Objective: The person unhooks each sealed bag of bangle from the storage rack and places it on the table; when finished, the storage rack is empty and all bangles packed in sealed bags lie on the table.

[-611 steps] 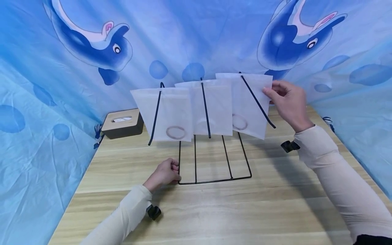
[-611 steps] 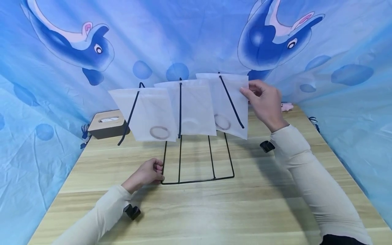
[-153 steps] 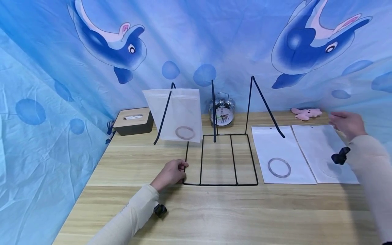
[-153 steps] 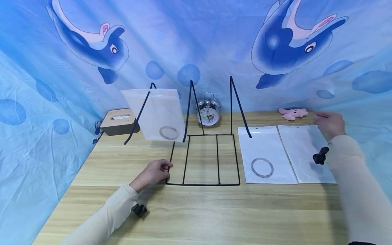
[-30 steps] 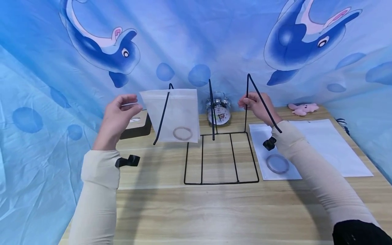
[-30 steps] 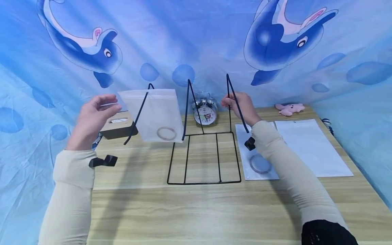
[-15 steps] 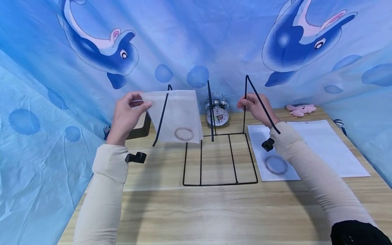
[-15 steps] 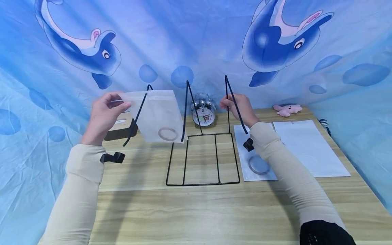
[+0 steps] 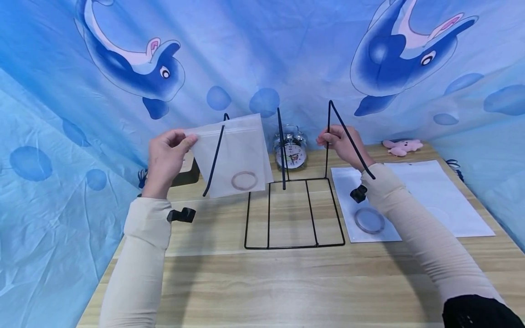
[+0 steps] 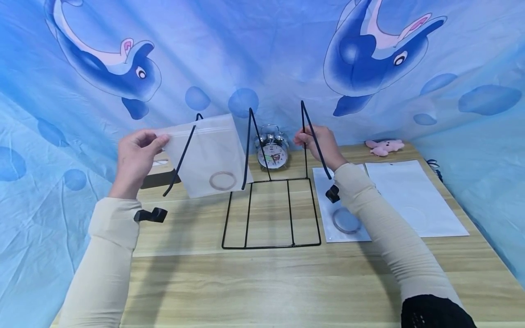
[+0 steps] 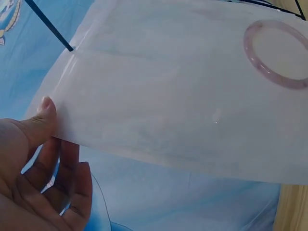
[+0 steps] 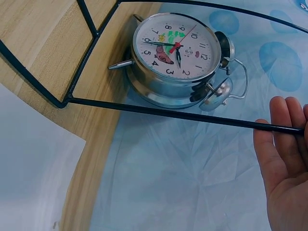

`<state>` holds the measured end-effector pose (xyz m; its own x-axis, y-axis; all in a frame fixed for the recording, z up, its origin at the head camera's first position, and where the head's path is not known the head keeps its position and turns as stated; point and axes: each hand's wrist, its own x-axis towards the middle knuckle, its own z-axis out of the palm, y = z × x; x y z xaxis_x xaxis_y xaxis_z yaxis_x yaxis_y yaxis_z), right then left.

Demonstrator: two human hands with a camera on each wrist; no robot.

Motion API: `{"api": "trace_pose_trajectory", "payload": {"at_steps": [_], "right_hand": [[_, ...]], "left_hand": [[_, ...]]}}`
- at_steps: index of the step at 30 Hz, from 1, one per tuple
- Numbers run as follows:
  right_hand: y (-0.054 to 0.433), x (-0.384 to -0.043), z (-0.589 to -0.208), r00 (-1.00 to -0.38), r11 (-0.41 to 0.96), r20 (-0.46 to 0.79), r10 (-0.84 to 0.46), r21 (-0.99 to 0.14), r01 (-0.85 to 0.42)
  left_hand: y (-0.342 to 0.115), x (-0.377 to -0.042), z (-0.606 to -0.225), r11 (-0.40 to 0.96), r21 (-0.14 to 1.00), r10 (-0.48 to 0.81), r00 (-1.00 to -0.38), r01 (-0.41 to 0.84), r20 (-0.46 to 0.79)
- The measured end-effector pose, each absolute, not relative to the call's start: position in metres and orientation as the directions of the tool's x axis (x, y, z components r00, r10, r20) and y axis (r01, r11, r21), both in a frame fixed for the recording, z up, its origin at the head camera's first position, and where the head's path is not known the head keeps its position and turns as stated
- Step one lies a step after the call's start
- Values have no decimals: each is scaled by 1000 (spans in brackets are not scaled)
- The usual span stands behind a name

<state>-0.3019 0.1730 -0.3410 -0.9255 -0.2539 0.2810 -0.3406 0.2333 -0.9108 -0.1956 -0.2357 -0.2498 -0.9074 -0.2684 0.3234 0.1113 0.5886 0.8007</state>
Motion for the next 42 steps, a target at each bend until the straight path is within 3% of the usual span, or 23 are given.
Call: {"api": "trace_pose_trajectory", "payload": {"at_steps": [17,34,42], "right_hand": [[174,-303,-340,-924,226,281,-260,-913,-341],[176,-307,-343,-925,228,272,-266,-914,-335],[177,-306,-342,-923,243,280,-263,-907,-344]], "left_hand": [[-242,-170,-258,570,792,-245,-875,220,419],[-241,-137,-268,436,804,-177,-838,403,516],[-239,-127,-273,435,770,-145,-807,467,572]]}}
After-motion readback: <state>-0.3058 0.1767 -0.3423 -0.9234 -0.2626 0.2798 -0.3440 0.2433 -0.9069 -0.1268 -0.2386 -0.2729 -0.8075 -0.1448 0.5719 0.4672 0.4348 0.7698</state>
